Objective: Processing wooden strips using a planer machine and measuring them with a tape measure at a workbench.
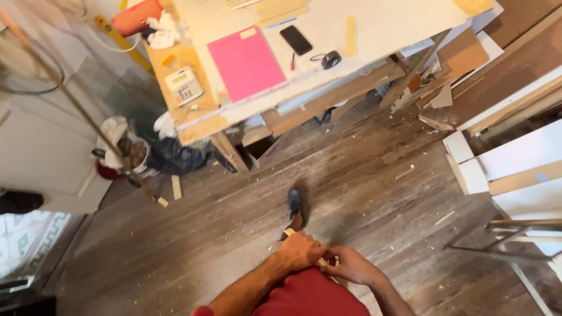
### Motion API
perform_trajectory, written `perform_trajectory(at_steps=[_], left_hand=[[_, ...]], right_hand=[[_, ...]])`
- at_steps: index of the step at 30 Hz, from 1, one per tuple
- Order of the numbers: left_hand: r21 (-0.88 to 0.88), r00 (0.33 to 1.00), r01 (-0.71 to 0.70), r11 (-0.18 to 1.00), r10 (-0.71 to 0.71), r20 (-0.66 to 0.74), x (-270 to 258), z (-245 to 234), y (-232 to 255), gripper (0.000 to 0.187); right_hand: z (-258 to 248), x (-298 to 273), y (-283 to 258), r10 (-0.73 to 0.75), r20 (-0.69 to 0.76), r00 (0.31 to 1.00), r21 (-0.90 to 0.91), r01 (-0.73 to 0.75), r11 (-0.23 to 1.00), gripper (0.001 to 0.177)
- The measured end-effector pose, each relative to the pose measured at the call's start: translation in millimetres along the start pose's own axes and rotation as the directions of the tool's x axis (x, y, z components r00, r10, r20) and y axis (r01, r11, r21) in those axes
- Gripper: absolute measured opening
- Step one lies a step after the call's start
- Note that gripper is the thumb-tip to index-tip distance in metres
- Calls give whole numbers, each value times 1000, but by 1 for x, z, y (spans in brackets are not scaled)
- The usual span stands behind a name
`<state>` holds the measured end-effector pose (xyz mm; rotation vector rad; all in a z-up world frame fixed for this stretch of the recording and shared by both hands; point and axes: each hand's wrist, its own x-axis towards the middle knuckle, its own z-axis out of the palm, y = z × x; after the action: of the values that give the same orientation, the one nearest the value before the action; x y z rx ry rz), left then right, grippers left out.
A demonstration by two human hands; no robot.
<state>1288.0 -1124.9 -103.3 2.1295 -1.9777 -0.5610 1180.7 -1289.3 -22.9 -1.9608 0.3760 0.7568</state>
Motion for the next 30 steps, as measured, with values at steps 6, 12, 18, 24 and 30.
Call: perform_trajectory(at_steps=[6,12,18,24,30], left_hand=[[143,994,-53,988,65,-87,143,-45,-139,15],[283,928,75,956,37,-370,242,-222,-218,51],[-163,876,283,945,-324,-356,360,-253,-328,63],[-415,590,619,667,-743,-315,477,-263,-404,60],[-389,249,860,330,-937,-245,582,-276,-456,74]], right_hand=[[-132,126,14,101,-155,983,136,-80,987,19],[-293,222,43,153,-365,919,151,-104,983,34],[-453,305,44,178,-595,784,68,-172,983,48],[-618,405,61,38,-617,786,-135,-154,979,55],[-750,465,59,-156,-507,848,-339,-29,940,53]])
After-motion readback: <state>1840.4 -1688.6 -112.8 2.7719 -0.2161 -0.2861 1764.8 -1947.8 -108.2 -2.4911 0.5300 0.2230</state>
